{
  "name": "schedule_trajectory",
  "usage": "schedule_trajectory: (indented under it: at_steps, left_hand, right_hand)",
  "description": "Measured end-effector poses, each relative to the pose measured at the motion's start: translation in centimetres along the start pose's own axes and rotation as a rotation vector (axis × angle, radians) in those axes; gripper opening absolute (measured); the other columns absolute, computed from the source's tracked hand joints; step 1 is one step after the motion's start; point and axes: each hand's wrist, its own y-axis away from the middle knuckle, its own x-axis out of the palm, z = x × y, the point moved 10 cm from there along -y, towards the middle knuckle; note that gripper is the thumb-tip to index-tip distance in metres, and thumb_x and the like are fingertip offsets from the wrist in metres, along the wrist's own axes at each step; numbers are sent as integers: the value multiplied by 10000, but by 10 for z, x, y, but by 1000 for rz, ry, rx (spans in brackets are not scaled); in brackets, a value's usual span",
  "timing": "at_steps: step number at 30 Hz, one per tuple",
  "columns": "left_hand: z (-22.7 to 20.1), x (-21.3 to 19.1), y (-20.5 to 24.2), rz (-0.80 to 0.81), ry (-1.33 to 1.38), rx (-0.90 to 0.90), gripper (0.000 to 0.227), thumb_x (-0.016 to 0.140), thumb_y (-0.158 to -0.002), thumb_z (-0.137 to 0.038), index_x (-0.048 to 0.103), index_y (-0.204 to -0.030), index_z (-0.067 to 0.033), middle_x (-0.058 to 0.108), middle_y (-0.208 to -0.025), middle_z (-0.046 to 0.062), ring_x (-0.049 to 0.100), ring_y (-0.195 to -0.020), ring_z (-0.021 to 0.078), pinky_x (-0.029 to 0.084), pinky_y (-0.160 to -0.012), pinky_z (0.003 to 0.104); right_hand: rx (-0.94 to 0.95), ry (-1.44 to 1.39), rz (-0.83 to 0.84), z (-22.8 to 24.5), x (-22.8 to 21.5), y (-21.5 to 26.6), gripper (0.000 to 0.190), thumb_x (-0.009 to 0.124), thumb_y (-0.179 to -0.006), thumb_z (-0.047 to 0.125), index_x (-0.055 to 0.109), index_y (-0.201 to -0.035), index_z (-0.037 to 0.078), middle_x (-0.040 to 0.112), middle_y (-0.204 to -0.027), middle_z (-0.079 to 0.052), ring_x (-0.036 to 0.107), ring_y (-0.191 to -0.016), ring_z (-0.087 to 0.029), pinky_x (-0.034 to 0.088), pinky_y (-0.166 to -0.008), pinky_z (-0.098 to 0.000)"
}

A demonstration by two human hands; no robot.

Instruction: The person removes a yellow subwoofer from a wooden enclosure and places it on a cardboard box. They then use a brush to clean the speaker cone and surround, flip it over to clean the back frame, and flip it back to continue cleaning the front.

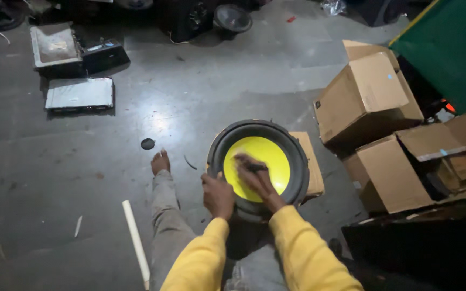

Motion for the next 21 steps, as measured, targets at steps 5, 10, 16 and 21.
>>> schedule_trajectory:
  at_steps: [5, 10, 16, 21]
  left_hand:
    - [6, -9, 6, 15, -22, -21, 458, 571, -996, -388, 456, -1225, -8, 624, -1198, 308, 616, -1050, 538, 480, -873, 600]
    - [-4, -6, 2, -53, -105, 6, 431, 569, -990, -369, 466, -1217, -17, 660, -1099, 312, 643, -987, 539, 489, -847, 608]
    - [9, 6, -7, -17, -71, 8, 443, 588, -976, -391, 471, -1191, -21, 682, -1040, 310, 642, -969, 541, 487, -827, 608]
    - [18, 8, -10, -68, 79, 138, 417, 599, -980, -341, 477, -1217, -21, 683, -1038, 337, 632, -974, 557, 488, -827, 596]
  right_hand:
    - [-176, -140, 498, 47, 44, 34, 292, 767, -942, 206, 736, -1225, 143, 786, -1159, -124, 745, -1070, -234, 565, -901, -334]
    - [-356, 610, 74, 71, -1, 16, 364, 744, -807, 95, 740, -1164, 170, 712, -1078, -106, 724, -928, -300, 575, -703, -394]
    - [-238, 906, -121, 68, 13, 28, 327, 674, -733, 11, 691, -1053, 79, 644, -962, -150, 698, -830, -339, 573, -654, -396]
    - [218, 834, 30, 18, -12, 24, 217, 712, -768, 169, 745, -953, 62, 700, -927, -209, 705, -838, -383, 563, -737, -469]
